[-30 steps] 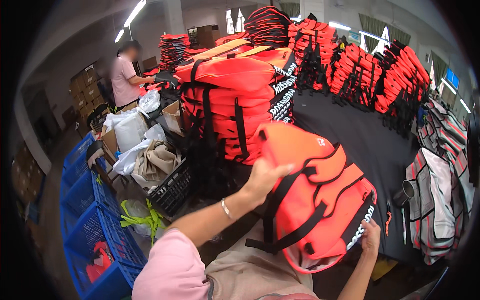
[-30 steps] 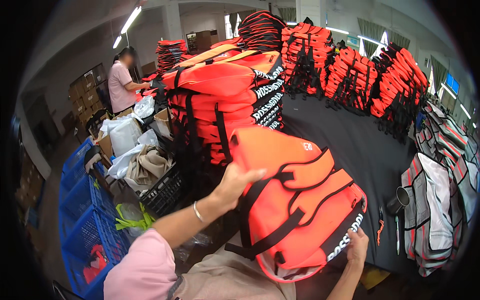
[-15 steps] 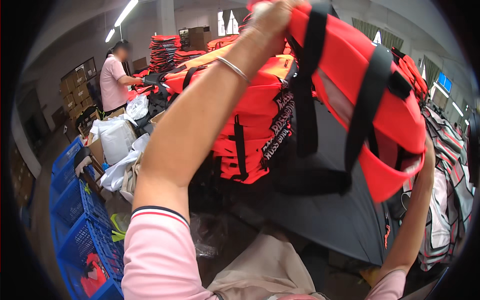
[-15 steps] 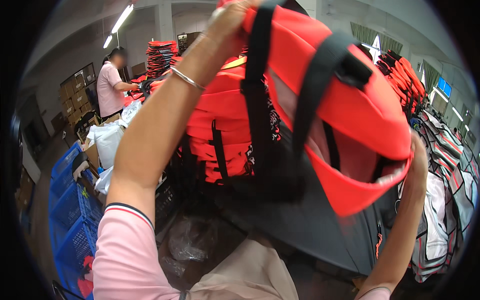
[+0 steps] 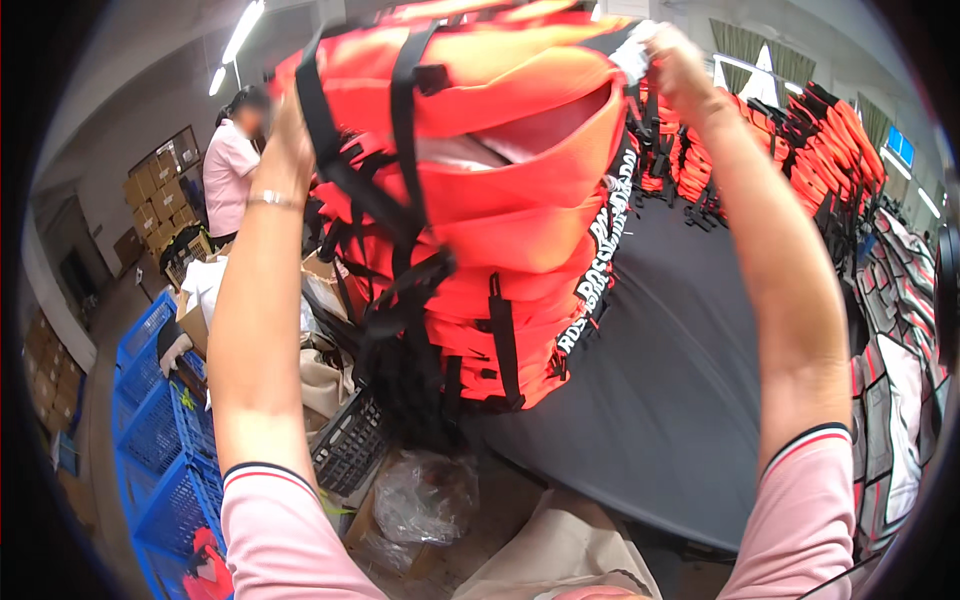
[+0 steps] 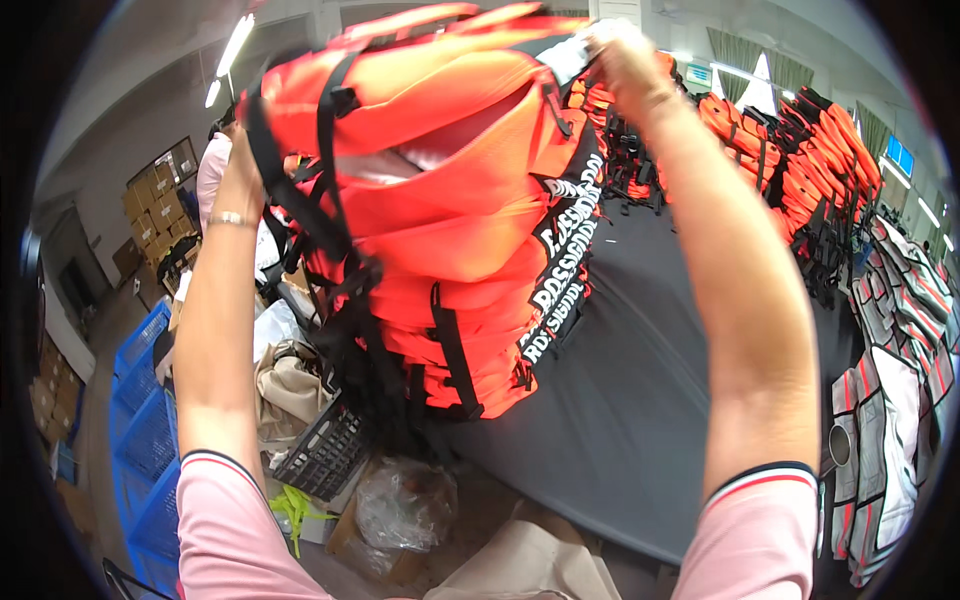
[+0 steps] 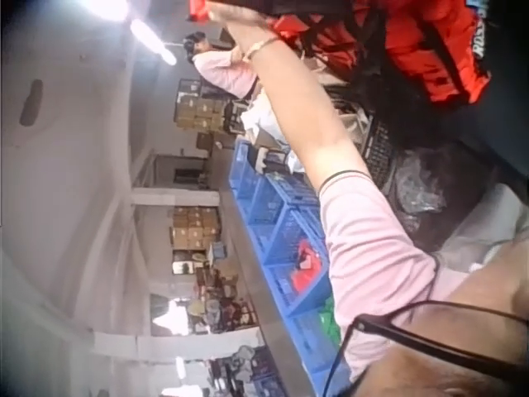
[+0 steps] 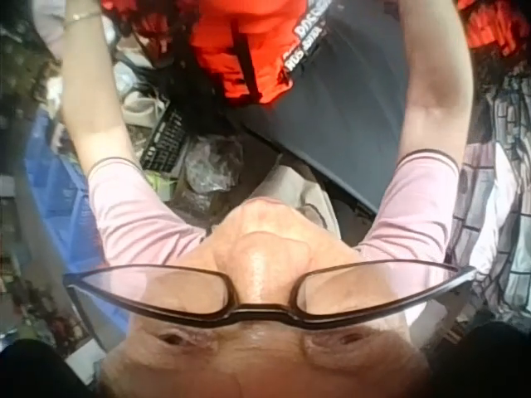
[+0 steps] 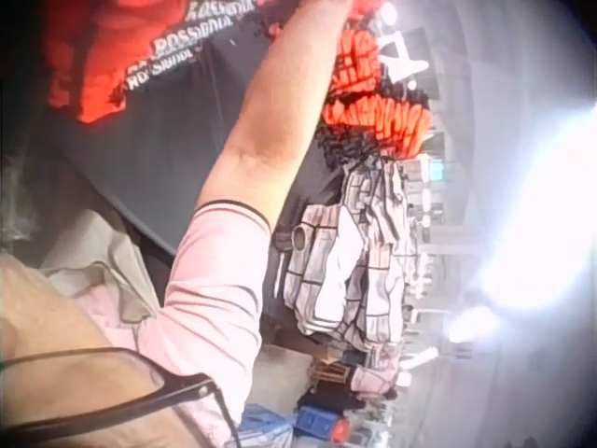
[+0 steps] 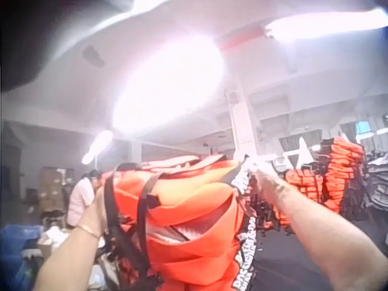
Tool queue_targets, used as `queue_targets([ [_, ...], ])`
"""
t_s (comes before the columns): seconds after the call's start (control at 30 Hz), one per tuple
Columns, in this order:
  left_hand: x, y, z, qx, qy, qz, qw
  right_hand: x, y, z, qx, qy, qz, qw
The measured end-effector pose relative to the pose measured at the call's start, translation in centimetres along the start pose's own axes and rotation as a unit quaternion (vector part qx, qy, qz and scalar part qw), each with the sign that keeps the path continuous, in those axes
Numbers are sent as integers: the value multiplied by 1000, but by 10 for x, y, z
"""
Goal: Inspecting and cleaning manufactured backpacks using a brush and cloth.
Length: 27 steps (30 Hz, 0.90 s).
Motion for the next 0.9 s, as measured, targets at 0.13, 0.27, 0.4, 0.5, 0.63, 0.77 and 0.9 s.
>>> queue_targets([
  [0.13, -99, 48, 38, 150, -54, -14, 987, 53, -52, 86, -21, -106, 134, 985],
  [0.27, -116, 3, 34, 132, 25, 32, 990, 112, -15, 91, -23, 226, 380, 897],
  [0.4, -103, 1, 42, 202, 27, 19, 979, 108, -32, 95, 47, 369, 369, 852],
  [0.5, -103, 4, 32, 185, 33, 43, 981, 109, -20, 86, 25, 280, 350, 893],
  [0.63, -103, 50, 43, 134, -58, -56, 988, 57, -51, 92, 54, -40, 138, 988],
  [0.77, -116, 29, 35, 75, -46, 54, 995, 64, -43, 65, 39, -33, 117, 992],
  [0.9, -90, 18, 45, 229, 31, -5, 973, 81, -50, 68, 65, -27, 195, 978],
])
Point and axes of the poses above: each hand's wrist, its own z-axis away from the middle knuckle, its own y-axis out of the back of the hand, x = y × z, the point moved 1 cm from there along -z, towards the middle knuckle, and after that the axes turned 11 degrees about x, right-handed, at the moved point
